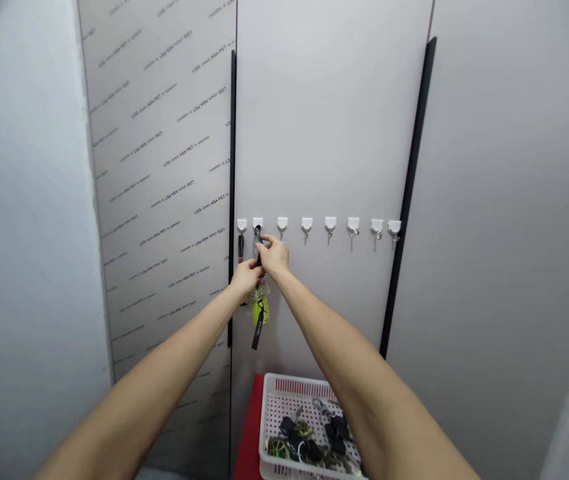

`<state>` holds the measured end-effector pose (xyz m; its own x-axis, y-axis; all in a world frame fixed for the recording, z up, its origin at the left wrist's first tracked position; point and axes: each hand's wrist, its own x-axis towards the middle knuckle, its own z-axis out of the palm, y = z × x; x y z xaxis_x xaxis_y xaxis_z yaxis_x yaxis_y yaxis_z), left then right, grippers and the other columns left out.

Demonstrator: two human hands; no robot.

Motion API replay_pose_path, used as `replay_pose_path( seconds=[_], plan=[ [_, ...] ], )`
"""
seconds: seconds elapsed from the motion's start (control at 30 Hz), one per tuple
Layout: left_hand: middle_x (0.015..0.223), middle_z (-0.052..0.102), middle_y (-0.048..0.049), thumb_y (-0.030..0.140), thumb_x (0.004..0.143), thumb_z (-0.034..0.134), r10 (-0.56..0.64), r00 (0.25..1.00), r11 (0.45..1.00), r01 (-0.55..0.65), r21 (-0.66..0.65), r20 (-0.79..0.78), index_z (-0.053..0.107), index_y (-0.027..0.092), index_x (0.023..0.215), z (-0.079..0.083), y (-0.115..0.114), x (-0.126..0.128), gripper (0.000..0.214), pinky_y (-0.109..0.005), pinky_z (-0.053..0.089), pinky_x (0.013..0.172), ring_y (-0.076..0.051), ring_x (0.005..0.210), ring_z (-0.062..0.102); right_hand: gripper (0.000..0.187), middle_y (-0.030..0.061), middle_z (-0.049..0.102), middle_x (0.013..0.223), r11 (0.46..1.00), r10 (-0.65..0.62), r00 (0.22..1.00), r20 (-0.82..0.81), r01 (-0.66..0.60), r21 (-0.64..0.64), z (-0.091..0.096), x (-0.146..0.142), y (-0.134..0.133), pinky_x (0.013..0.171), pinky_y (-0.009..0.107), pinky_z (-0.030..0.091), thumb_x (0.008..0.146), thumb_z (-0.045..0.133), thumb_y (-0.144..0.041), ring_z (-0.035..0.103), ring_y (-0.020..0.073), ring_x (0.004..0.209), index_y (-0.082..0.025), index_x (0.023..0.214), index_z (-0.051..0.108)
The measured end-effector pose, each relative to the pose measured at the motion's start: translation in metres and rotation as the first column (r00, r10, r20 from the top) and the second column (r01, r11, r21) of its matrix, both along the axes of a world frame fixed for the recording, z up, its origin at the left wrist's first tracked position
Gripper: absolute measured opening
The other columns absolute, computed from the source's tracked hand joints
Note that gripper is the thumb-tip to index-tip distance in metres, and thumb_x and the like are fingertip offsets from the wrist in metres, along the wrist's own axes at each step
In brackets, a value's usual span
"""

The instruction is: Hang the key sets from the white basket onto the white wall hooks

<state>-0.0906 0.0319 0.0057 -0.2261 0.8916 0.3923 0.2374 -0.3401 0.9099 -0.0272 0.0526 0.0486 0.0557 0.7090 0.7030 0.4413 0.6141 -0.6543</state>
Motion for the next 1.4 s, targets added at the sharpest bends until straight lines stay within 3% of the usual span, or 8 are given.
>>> replay_pose_path(
  seconds=[0.33, 0.53, 0.7, 0.83, 0.93, 1.0, 1.23, 1.4],
  plan=[
    [0.084, 0.057, -0.0085, 0.012, 0.060, 0.047, 0.229, 0.890, 0.968, -0.249, 0.001, -0.393, 0.051, 0.013, 0.089, -0.025, -0.019, -0.003, 0.030, -0.025, 0.037, 0.068, -0.016, 0.077, 0.051, 0.032, 0.0017, 0.053, 0.062, 0.959, 0.169, 0.966, 0.195, -0.115, -0.259, -0.039, 0.024, 0.000, 0.044, 0.018, 0.035, 0.065, 0.047, -0.025, 0.044, 0.0046, 0.044, -0.011, 0.093, 0.052],
    [0.103, 0.047, -0.0099, 0.011, 0.062, 0.044, 0.264, 0.860, 0.960, -0.280, 0.030, -0.437, 0.045, 0.012, 0.099, -0.066, -0.037, 0.010, 0.037, -0.025, 0.031, 0.081, -0.015, 0.095, 0.042, 0.029, 0.0034, 0.055, 0.070, 0.892, 0.187, 0.901, 0.391, 0.011, -0.452, -0.109, 0.099, -0.024, 0.045, 0.016, 0.034, 0.068, 0.043, -0.023, 0.046, 0.0049, 0.049, -0.011, 0.093, 0.051],
    [0.094, 0.053, -0.0113, 0.011, 0.063, 0.045, 0.048, 0.889, 0.979, -0.133, -0.156, -0.456, 0.049, 0.008, 0.095, -0.133, -0.057, 0.035, 0.032, -0.023, 0.035, 0.076, -0.013, 0.084, 0.048, 0.019, 0.0015, 0.055, 0.053, 0.783, 0.290, 0.832, 0.473, 0.079, -0.617, -0.196, 0.163, -0.064, 0.048, 0.020, 0.036, 0.056, 0.051, -0.014, 0.047, 0.0096, 0.048, -0.011, 0.073, 0.060],
    [0.091, 0.056, -0.0075, 0.012, 0.062, 0.046, -0.265, 0.744, 0.944, 0.071, -0.322, -0.613, 0.051, 0.012, 0.092, -0.176, -0.069, 0.056, 0.031, -0.022, 0.037, 0.072, -0.013, 0.080, 0.050, 0.028, 0.0054, 0.058, 0.080, 0.873, 0.285, 0.683, 0.672, 0.104, -0.476, -0.235, 0.184, -0.086, 0.067, 0.024, 0.036, 0.055, 0.050, -0.014, 0.050, 0.0164, 0.074, -0.016, 0.082, 0.059],
    [0.095, 0.055, -0.0057, 0.014, 0.056, 0.050, -0.419, 0.477, 0.900, 0.109, -0.421, -0.772, 0.052, 0.018, 0.093, -0.188, -0.077, 0.067, 0.037, -0.023, 0.037, 0.073, -0.016, 0.086, 0.049, 0.031, 0.0073, 0.055, 0.087, 0.910, 0.226, 0.628, 0.744, 0.137, -0.392, -0.241, 0.183, -0.092, 0.070, 0.025, 0.034, 0.057, 0.048, -0.016, 0.048, 0.0171, 0.079, -0.017, 0.087, 0.057],
    [0.092, 0.056, -0.0061, 0.017, 0.054, 0.051, -0.450, 0.386, 0.887, 0.086, -0.455, -0.805, 0.053, 0.019, 0.091, -0.188, -0.081, 0.070, 0.037, -0.025, 0.037, 0.071, -0.018, 0.085, 0.049, 0.025, 0.0068, 0.055, 0.084, 0.904, 0.232, 0.630, 0.741, 0.141, -0.403, -0.241, 0.179, -0.094, 0.067, 0.023, 0.034, 0.060, 0.046, -0.020, 0.049, 0.0151, 0.075, -0.017, 0.082, 0.058],
    [0.090, 0.057, -0.0059, 0.016, 0.064, 0.039, -0.395, 0.360, 0.912, 0.045, -0.407, -0.845, 0.055, 0.020, 0.087, -0.190, -0.086, 0.066, 0.028, -0.025, 0.036, 0.072, -0.017, 0.085, 0.049, 0.031, 0.0084, 0.057, 0.074, 0.799, 0.114, 0.637, 0.762, 0.397, -0.452, -0.237, 0.168, -0.095, 0.057, 0.024, 0.033, 0.062, 0.045, -0.040, 0.050, 0.0175, 0.069, -0.016, 0.076, 0.058],
    [0.091, 0.056, -0.0061, 0.012, 0.063, 0.037, -0.393, 0.350, 0.914, 0.044, -0.404, -0.850, 0.055, 0.019, 0.087, -0.191, -0.085, 0.064, 0.031, -0.024, 0.036, 0.071, -0.015, 0.085, 0.049, 0.019, 0.0093, 0.056, 0.084, 0.816, 0.114, 0.648, 0.753, 0.371, -0.443, -0.235, 0.156, -0.095, 0.063, 0.025, 0.031, 0.057, 0.050, -0.026, 0.046, 0.0203, 0.083, -0.016, 0.071, 0.058]
  ],
)
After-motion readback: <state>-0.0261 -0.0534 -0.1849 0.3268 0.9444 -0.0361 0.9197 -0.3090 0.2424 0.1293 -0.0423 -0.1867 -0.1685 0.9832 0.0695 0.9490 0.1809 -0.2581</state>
